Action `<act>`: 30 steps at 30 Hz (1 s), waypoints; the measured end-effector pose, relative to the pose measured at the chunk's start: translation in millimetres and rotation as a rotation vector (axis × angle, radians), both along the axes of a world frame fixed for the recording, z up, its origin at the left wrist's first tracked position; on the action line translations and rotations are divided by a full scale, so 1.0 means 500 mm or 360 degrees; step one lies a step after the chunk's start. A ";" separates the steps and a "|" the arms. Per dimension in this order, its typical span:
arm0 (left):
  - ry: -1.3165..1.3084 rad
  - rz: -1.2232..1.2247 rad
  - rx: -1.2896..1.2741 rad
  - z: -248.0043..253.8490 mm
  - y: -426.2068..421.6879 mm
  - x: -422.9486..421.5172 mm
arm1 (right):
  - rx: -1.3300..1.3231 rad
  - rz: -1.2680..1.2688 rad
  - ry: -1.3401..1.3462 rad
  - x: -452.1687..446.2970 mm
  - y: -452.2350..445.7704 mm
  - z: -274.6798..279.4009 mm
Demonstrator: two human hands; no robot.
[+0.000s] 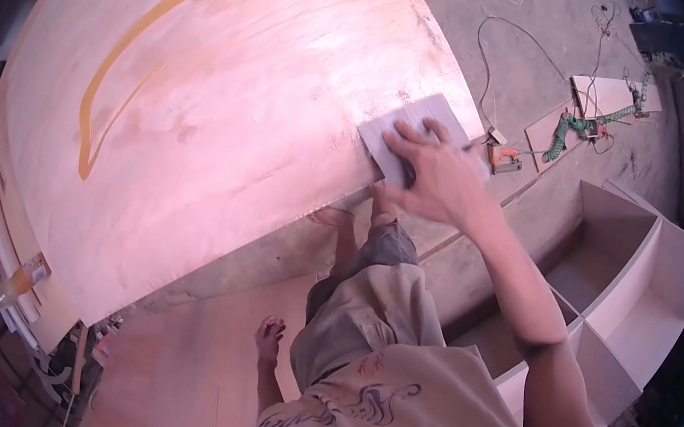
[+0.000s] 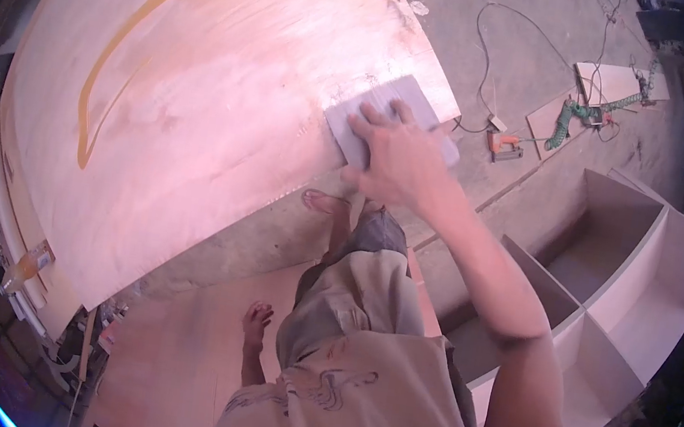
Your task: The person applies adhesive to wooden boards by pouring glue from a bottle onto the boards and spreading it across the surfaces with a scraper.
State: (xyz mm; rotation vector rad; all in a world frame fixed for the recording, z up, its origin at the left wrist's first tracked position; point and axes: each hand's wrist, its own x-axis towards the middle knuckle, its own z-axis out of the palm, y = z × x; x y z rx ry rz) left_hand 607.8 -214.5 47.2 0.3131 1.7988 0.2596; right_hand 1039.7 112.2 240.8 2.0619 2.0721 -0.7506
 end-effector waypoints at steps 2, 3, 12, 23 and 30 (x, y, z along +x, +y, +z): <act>-0.0005 0.0002 -0.0112 0.006 -0.010 0.007 | -0.0219 0.0034 -0.0036 0.003 -0.018 0.024; -0.0018 -0.0008 -0.0156 0.006 -0.013 0.012 | -0.0251 0.0034 -0.0042 0.004 -0.032 0.026; -0.0116 0.0000 0.0032 -0.021 0.047 -0.005 | -0.1439 -0.0098 0.0119 0.046 -0.087 0.020; -0.0061 0.0322 0.0042 -0.083 0.048 -0.070 | -0.0232 -0.0425 0.2396 -0.013 0.020 0.124; 0.0044 0.0744 0.0035 0.014 0.074 -0.073 | 0.0215 0.0262 0.1347 -0.250 0.476 0.066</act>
